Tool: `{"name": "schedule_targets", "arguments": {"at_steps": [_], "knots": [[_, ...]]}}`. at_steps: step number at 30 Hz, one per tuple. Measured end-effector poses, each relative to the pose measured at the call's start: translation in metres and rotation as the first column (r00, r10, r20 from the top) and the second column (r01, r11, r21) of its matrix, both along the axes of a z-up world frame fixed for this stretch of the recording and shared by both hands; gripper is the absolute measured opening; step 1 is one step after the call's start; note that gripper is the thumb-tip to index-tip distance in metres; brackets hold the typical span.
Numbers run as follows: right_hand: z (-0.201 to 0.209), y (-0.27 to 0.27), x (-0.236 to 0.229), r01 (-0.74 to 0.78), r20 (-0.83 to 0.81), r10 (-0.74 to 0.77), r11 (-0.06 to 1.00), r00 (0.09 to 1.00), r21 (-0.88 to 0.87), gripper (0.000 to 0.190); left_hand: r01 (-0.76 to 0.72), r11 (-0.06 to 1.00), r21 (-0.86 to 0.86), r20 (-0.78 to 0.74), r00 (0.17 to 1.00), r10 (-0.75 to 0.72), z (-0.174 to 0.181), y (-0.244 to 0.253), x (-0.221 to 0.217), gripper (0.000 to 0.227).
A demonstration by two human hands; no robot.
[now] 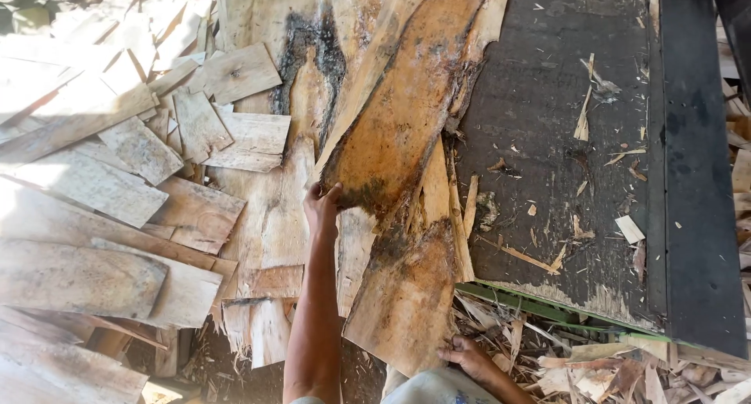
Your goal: The person picks up large, rough pieces of wood from a pile and feeds them into a green machine to process them into thinner planks. They handle the wood with both hands, guiding it through the machine and then placing the processed pieces onto a pile.
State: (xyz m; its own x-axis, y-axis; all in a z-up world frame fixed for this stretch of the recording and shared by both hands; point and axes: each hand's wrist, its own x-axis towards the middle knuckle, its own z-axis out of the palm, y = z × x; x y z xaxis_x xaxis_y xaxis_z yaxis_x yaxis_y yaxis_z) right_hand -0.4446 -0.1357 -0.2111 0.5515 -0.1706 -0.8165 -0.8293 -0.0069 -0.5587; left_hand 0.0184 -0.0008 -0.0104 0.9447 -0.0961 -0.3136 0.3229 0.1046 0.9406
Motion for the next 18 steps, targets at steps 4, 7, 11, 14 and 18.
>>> {"name": "schedule_targets", "arguments": {"at_steps": [4, 7, 11, 14, 18], "knots": [[0.037, 0.004, 0.002, 0.19, 0.111, -0.219, 0.957, 0.97, 0.221, 0.071, 0.065, 0.991, 0.117, 0.253, 0.963, -0.093, -0.013, -0.013, -0.011, 0.047], [0.021, -0.001, -0.004, 0.147, 0.037, -0.146, 0.989, 0.989, -0.019, 0.068, 0.034, 0.977, 0.208, 0.398, 0.91, -0.116, -0.005, -0.03, -0.031, 0.047], [0.102, -0.019, 0.016, -0.45, -0.325, 0.351, 0.838, 0.878, -0.309, 0.057, 0.129, 0.991, 0.045, 0.355, 0.925, -0.137, -0.024, -0.058, -0.064, 0.028], [0.311, -0.023, 0.106, -0.322, -0.32, 0.21, 0.88, 0.924, -0.35, 0.061, 0.174, 0.985, 0.001, 0.518, 0.842, -0.15, -0.042, -0.074, -0.094, 0.015], [0.302, -0.081, 0.17, 0.082, 0.437, 0.083, 0.935, 0.895, -0.345, 0.069, 0.2, 0.976, 0.089, 0.511, 0.832, -0.217, 0.04, -0.092, -0.143, 0.01]]}}
